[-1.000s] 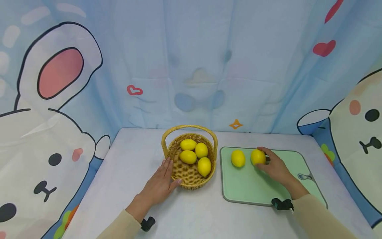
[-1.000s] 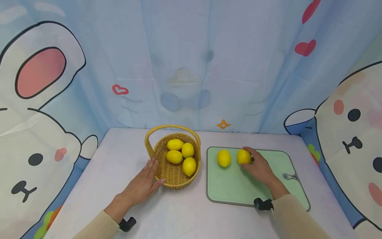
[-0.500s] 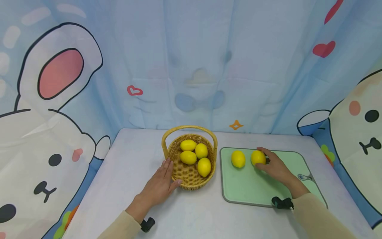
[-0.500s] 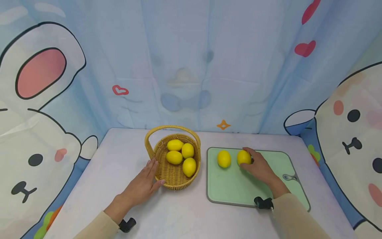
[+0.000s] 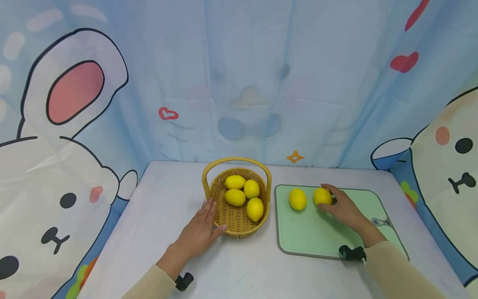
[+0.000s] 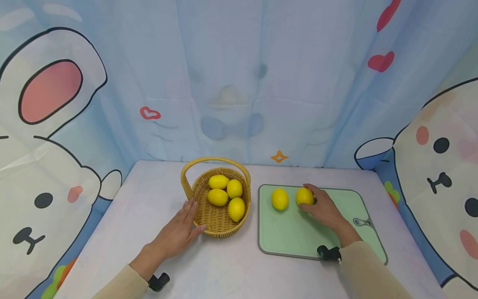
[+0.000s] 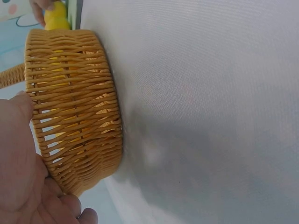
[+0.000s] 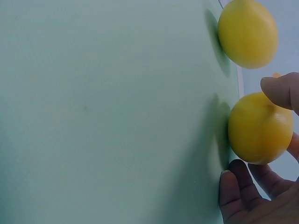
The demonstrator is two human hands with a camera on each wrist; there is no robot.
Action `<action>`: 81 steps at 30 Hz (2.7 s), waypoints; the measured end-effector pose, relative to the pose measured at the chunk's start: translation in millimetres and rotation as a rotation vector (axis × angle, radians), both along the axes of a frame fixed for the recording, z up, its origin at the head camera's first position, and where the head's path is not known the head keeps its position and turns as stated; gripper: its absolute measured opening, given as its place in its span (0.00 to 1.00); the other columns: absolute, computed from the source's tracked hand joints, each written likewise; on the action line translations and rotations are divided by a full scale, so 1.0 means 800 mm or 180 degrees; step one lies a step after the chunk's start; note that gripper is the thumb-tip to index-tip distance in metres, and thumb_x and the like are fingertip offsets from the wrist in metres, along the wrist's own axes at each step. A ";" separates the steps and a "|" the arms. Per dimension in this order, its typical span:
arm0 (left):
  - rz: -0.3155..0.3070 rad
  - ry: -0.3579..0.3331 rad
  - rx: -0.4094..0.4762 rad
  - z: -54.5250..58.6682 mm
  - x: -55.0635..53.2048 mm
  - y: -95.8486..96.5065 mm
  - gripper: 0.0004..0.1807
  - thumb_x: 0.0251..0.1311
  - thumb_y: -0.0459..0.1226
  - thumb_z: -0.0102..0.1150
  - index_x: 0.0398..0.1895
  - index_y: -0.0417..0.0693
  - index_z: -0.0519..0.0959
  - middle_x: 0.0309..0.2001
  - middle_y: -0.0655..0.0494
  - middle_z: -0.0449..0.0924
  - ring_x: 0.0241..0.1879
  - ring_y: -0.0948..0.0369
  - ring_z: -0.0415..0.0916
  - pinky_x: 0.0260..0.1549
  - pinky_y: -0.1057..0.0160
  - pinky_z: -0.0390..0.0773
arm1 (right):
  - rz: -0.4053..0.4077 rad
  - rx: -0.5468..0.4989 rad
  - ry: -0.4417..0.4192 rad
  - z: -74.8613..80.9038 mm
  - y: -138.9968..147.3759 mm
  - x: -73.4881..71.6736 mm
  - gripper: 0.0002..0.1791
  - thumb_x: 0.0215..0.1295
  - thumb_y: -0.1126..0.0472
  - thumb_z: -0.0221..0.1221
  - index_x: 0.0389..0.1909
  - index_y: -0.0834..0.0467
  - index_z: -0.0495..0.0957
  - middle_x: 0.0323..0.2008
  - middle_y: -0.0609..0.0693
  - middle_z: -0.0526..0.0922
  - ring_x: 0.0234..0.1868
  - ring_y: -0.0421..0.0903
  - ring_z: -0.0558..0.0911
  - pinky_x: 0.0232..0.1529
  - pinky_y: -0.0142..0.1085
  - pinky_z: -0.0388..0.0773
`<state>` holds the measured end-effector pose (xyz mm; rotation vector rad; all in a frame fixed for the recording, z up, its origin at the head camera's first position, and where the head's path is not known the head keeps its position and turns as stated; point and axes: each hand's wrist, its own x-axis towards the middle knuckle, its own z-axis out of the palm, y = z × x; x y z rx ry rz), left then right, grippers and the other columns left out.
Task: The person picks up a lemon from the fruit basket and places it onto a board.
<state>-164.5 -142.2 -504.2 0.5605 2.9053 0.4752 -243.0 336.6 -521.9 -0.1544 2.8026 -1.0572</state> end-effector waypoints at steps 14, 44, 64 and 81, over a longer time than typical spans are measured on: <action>0.0008 -0.0007 0.0019 -0.001 0.000 0.000 0.49 0.80 0.65 0.35 0.86 0.38 0.44 0.87 0.43 0.37 0.86 0.48 0.39 0.83 0.48 0.50 | -0.0143 -0.0002 -0.0024 -0.001 0.003 -0.001 0.52 0.73 0.42 0.66 0.84 0.62 0.50 0.74 0.75 0.60 0.66 0.72 0.71 0.54 0.60 0.83; 0.0022 -0.0026 0.0006 0.002 0.001 -0.001 0.49 0.80 0.65 0.35 0.86 0.38 0.44 0.87 0.43 0.36 0.86 0.48 0.38 0.83 0.48 0.50 | 0.0215 -0.0510 0.1289 0.056 -0.142 0.071 0.35 0.69 0.63 0.70 0.74 0.54 0.68 0.72 0.57 0.70 0.65 0.58 0.74 0.61 0.45 0.81; 0.0020 0.0024 0.0017 -0.003 -0.001 0.001 0.49 0.80 0.66 0.34 0.86 0.38 0.45 0.87 0.43 0.37 0.86 0.47 0.40 0.83 0.48 0.51 | 0.0966 -0.0657 0.0831 0.046 -0.265 0.054 0.39 0.68 0.63 0.69 0.78 0.54 0.63 0.76 0.56 0.67 0.74 0.62 0.70 0.74 0.62 0.69; 0.0026 0.0011 0.0045 0.000 0.001 0.001 0.49 0.80 0.65 0.36 0.86 0.38 0.45 0.87 0.43 0.37 0.86 0.48 0.40 0.83 0.48 0.52 | 0.1174 -0.0116 0.0266 0.053 -0.291 0.033 0.32 0.64 0.70 0.70 0.70 0.57 0.75 0.73 0.57 0.74 0.74 0.59 0.72 0.74 0.59 0.70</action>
